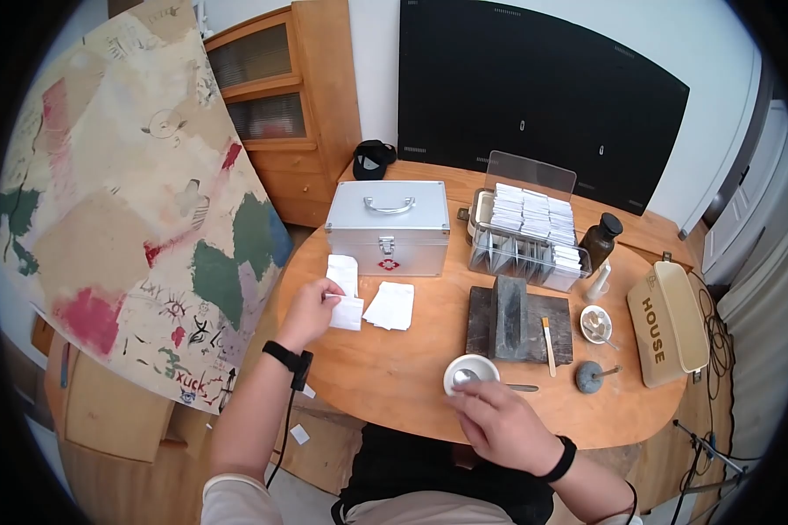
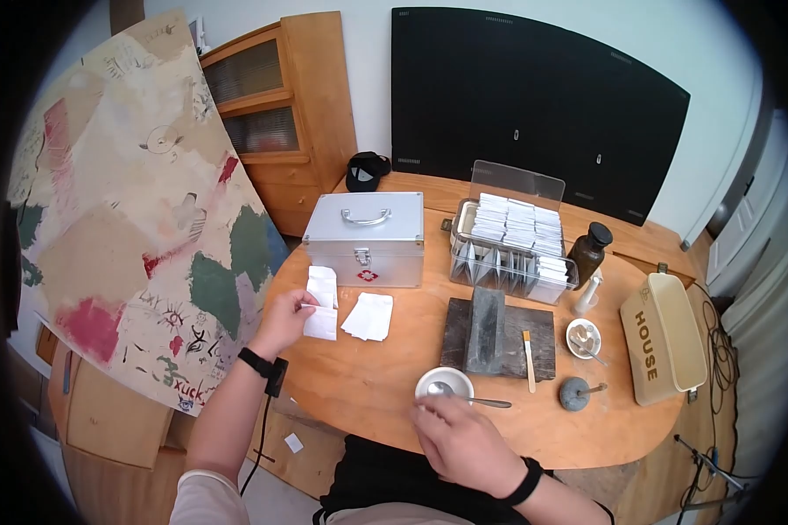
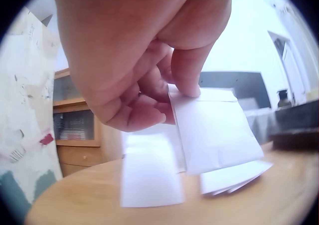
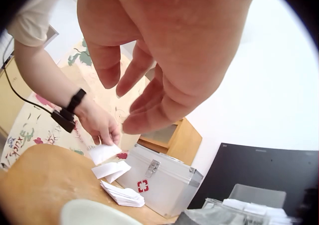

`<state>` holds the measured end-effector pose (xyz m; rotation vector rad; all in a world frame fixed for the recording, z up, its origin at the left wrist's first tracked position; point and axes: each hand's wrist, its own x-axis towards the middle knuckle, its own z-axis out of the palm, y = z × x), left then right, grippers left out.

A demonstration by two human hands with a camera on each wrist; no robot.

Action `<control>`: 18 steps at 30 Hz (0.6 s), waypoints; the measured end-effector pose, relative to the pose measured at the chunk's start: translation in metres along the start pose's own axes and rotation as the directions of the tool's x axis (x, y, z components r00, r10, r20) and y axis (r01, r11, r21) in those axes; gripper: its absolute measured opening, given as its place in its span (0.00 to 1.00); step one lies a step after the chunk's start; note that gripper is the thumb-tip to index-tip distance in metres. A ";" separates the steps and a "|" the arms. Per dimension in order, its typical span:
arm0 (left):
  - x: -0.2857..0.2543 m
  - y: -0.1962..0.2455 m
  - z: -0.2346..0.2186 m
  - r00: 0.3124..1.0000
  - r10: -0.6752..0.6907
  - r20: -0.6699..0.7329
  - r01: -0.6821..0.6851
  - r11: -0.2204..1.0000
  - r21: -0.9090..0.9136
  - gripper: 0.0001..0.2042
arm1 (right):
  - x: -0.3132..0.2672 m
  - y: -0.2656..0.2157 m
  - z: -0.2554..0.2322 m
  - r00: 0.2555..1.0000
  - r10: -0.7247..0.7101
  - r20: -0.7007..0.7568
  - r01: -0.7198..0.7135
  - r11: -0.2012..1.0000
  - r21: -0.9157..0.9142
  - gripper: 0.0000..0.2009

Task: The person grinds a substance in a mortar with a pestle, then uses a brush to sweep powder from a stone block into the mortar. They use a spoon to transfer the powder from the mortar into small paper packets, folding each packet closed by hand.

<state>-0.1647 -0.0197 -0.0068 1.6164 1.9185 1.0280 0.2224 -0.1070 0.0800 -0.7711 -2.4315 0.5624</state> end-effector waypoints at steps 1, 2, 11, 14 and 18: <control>0.008 -0.013 -0.004 1.000 -0.004 0.000 0.004 1.000 0.000 0.03 | -0.017 -0.009 -0.005 0.996 0.016 0.089 -0.020 0.999 0.038 0.15; 0.014 -0.022 -0.005 0.998 -0.060 0.006 0.060 0.998 -0.011 0.03 | -0.034 -0.011 -0.002 0.990 0.025 0.140 -0.036 0.997 0.075 0.14; 0.029 -0.049 0.010 0.990 -0.095 -0.100 0.091 0.995 -0.049 0.04 | -0.252 -0.002 0.049 0.784 0.611 -0.109 -0.614 0.740 -0.273 0.20; 0.028 -0.052 0.013 0.990 -0.090 -0.109 0.085 0.995 -0.042 0.08 | -0.365 0.027 0.113 0.559 0.799 -0.222 -0.829 0.549 -0.110 0.27; 0.030 -0.066 0.020 0.985 -0.111 -0.129 0.097 0.989 -0.110 0.13 | -0.443 0.041 0.165 0.299 0.954 -0.020 -0.945 0.298 0.135 0.38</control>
